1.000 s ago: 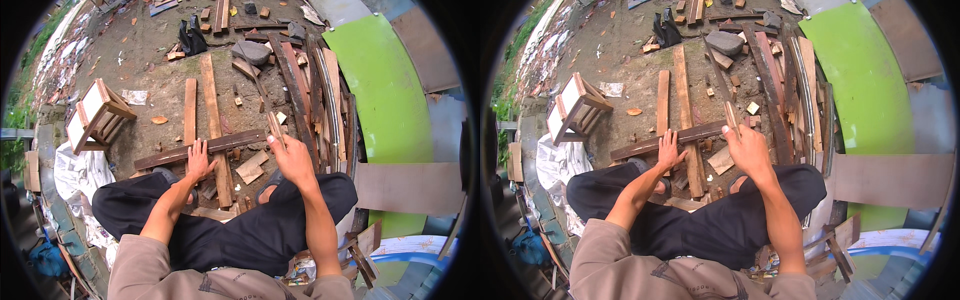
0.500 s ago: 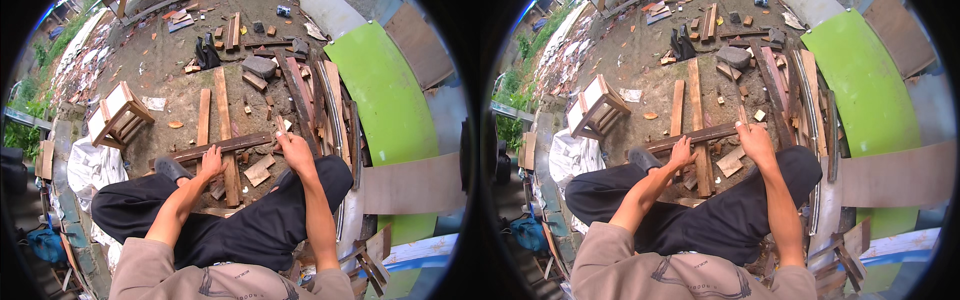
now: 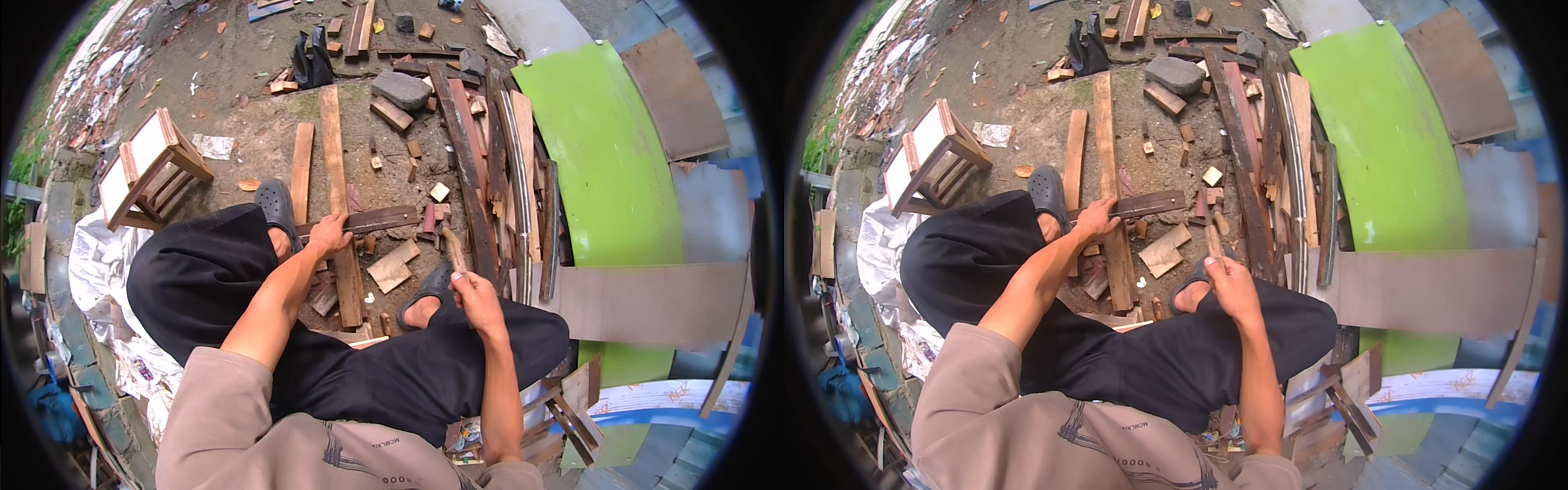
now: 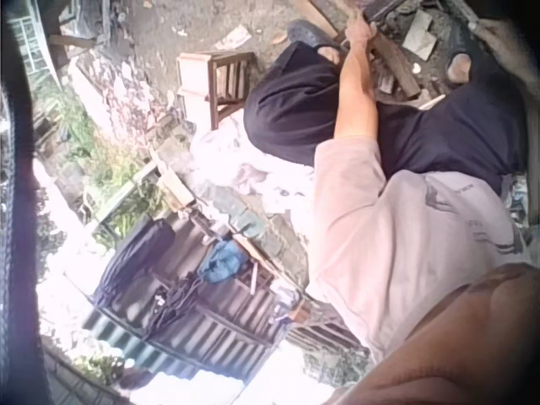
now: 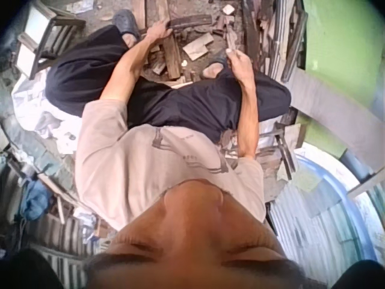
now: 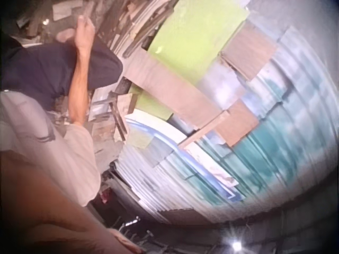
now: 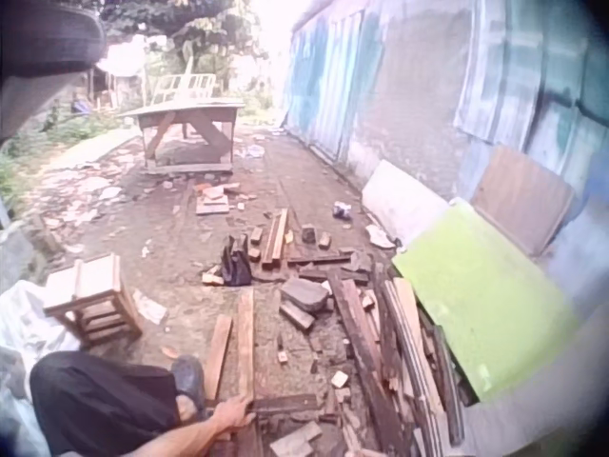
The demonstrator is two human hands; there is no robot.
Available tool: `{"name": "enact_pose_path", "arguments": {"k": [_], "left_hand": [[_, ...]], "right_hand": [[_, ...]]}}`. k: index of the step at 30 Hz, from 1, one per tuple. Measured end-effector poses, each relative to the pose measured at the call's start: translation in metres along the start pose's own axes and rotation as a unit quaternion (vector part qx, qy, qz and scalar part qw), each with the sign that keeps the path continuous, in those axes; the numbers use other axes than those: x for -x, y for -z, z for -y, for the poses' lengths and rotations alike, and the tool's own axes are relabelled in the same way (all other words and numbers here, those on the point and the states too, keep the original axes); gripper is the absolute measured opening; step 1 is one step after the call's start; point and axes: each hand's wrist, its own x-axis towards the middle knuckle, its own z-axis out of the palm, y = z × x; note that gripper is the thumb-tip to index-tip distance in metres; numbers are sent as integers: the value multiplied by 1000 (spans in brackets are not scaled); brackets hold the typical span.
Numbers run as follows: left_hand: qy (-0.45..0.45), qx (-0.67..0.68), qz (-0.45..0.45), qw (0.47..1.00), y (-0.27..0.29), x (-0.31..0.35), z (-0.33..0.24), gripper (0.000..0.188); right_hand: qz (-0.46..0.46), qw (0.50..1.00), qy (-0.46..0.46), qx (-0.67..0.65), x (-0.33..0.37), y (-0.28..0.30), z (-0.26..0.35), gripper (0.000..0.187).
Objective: The person sits on the ground and uses a hammer to strike a long wooden plank, then uses a hand saw to cut the plank. The person also handles smaller wood pieces and a metal ruler during the process.
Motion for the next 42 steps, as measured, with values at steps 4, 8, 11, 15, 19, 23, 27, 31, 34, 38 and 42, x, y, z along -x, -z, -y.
{"name": "enact_pose_path", "arguments": {"k": [4, 8, 11, 15, 19, 23, 27, 31, 34, 38, 42], "left_hand": [[8, -22, -46, 999, -7, 2, -11, 63], [47, -55, -68, 995, -14, -9, -31, 79], [22, -117, -72, 990, -46, -18, -41, 88], [-177, -196, 6, 964, -67, 10, -84, 82], [-479, -111, 8, 871, -81, 16, -65, 58], [-266, 32, -209, 940, -50, 6, -35, 32], [-34, 90, -229, 969, -15, -20, 5, 32], [-48, 77, -129, 987, 4, -46, 20, 37], [-78, 68, -82, 991, -2, -54, 12, 40], [-66, 78, -98, 990, -23, -53, 8, 41], [-54, 92, -150, 983, -37, -51, 4, 40]], "right_hand": [[12, 997, 27, -67, 6, -28, -9, 33], [5, 989, 6, -146, 12, -57, -17, 32], [-39, 990, -10, -138, 21, -81, -23, 30], [-62, 987, -3, -146, 28, -85, -48, 26], [-73, 990, 14, -118, 27, -87, -60, 25], [-107, 989, 96, 45, 24, -93, -54, 25], [-107, 983, 117, 95, 27, -110, -39, 22], [-112, 984, 103, 97, 32, -130, -24, 19], [-112, 983, 101, 102, 35, -142, -25, 18], [-118, 985, 92, 87, 39, -153, -19, 18], [-127, 982, 105, 91, 42, -157, -25, 20]]}}
